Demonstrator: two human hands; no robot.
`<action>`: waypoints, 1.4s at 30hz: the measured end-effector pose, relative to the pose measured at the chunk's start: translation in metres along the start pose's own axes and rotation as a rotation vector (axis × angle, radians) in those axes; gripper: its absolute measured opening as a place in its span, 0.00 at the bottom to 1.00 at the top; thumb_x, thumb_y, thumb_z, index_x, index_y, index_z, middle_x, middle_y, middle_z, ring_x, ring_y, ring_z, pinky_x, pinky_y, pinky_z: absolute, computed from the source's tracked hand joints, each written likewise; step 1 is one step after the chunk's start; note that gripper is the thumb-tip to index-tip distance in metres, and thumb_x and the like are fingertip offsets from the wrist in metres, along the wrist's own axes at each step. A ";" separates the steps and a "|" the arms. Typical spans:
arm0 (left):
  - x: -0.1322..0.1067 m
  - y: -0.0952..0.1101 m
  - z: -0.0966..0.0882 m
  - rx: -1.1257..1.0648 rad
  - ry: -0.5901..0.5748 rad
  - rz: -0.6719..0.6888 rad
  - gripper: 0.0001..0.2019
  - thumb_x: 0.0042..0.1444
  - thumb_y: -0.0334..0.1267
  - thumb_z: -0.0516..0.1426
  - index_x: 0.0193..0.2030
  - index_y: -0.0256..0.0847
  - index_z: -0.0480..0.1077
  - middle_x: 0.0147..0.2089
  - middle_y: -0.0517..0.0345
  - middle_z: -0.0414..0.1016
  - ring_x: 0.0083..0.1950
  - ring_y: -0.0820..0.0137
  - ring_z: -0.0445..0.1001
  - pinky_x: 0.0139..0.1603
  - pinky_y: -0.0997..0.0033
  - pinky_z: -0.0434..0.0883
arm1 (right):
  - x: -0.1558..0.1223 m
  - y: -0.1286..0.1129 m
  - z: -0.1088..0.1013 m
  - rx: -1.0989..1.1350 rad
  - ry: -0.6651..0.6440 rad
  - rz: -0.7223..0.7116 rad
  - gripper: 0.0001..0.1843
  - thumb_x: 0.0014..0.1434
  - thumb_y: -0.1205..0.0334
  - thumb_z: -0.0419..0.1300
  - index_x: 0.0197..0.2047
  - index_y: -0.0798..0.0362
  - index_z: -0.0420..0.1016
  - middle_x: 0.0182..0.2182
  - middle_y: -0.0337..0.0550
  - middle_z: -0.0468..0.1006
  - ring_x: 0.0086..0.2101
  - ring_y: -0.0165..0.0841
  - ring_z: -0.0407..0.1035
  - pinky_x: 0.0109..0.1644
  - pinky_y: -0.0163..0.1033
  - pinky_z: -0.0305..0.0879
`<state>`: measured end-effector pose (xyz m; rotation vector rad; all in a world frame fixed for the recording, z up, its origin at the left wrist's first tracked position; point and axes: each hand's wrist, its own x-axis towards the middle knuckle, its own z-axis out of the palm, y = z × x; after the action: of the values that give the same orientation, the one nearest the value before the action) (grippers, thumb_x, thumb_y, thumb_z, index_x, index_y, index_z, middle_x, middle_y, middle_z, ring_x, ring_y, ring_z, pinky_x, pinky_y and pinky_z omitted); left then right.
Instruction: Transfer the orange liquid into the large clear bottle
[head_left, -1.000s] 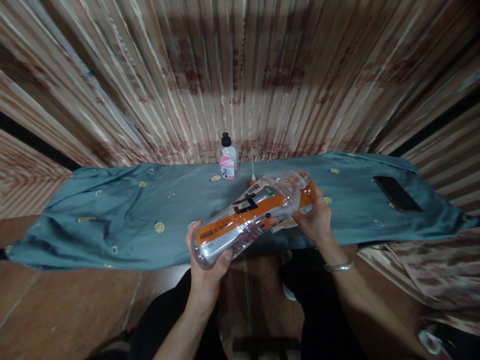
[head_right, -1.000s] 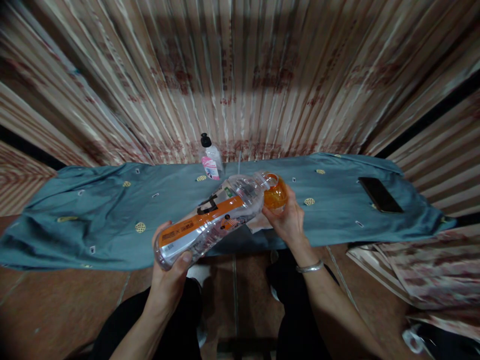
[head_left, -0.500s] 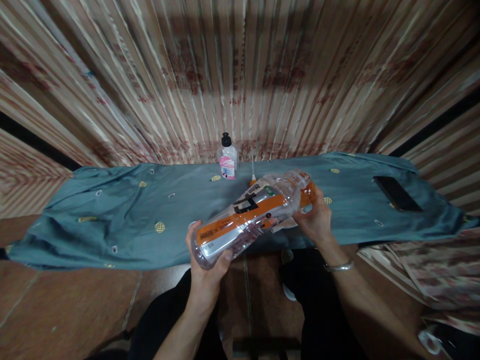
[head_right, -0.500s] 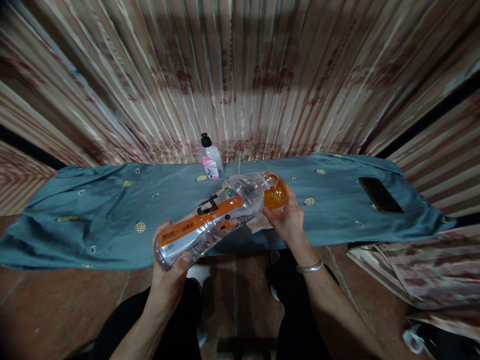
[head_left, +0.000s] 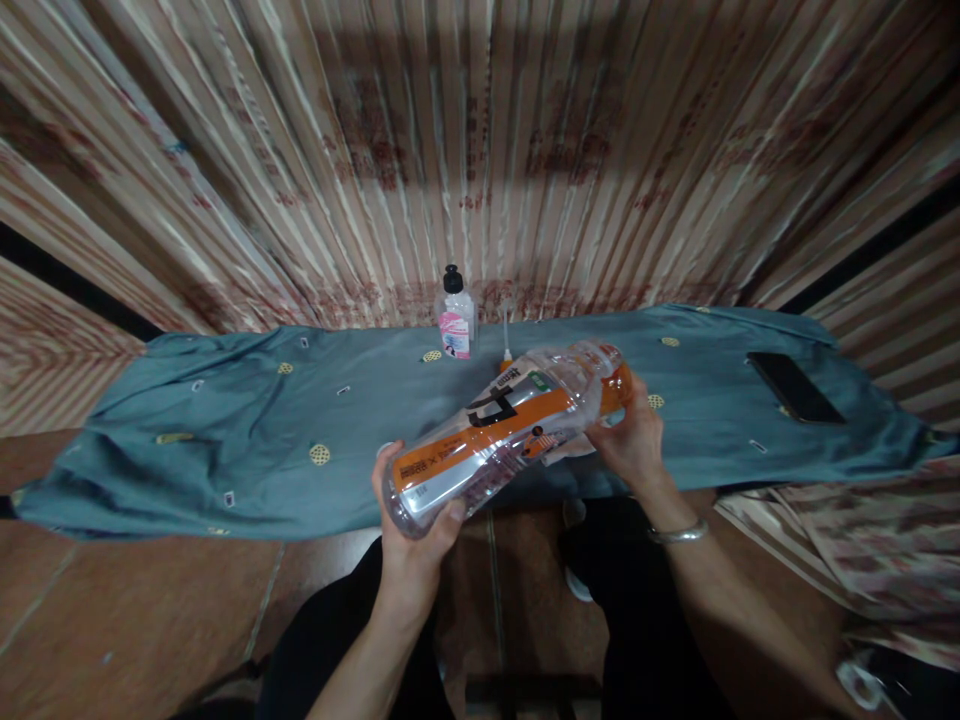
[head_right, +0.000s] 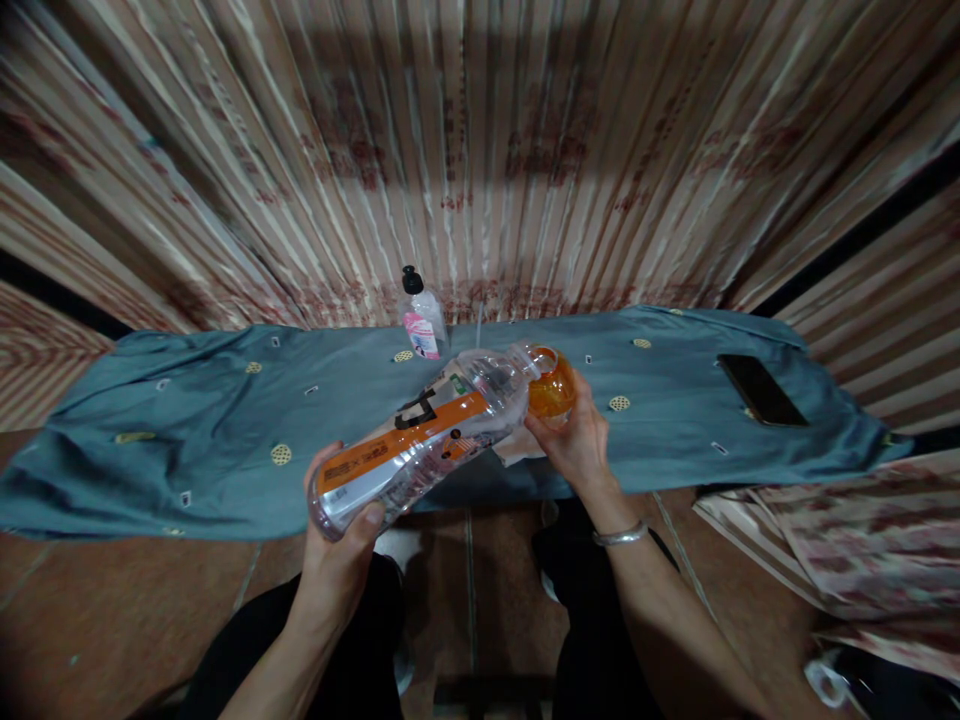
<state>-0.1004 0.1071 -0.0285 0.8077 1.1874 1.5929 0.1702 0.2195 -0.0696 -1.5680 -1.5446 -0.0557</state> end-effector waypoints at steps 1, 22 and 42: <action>0.000 0.000 0.000 0.000 0.005 0.000 0.45 0.42 0.50 0.74 0.65 0.52 0.58 0.54 0.53 0.76 0.53 0.58 0.80 0.59 0.55 0.74 | 0.000 0.000 0.000 -0.003 0.000 0.002 0.44 0.51 0.37 0.67 0.65 0.52 0.66 0.52 0.54 0.82 0.46 0.47 0.81 0.50 0.51 0.79; -0.001 0.001 0.002 -0.008 0.016 0.013 0.45 0.43 0.48 0.74 0.65 0.52 0.58 0.52 0.55 0.78 0.51 0.59 0.81 0.57 0.58 0.74 | 0.000 0.001 -0.001 0.005 -0.042 0.018 0.45 0.51 0.40 0.67 0.66 0.51 0.64 0.53 0.54 0.81 0.48 0.49 0.79 0.51 0.54 0.77; 0.000 -0.001 -0.001 -0.010 0.003 0.028 0.44 0.44 0.47 0.73 0.65 0.51 0.58 0.53 0.54 0.79 0.52 0.59 0.82 0.59 0.58 0.74 | 0.000 0.000 -0.001 -0.002 -0.014 0.028 0.45 0.49 0.39 0.69 0.65 0.52 0.66 0.50 0.54 0.83 0.45 0.49 0.81 0.49 0.54 0.79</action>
<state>-0.1009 0.1073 -0.0293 0.8190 1.1747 1.6222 0.1708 0.2189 -0.0690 -1.5948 -1.5336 -0.0306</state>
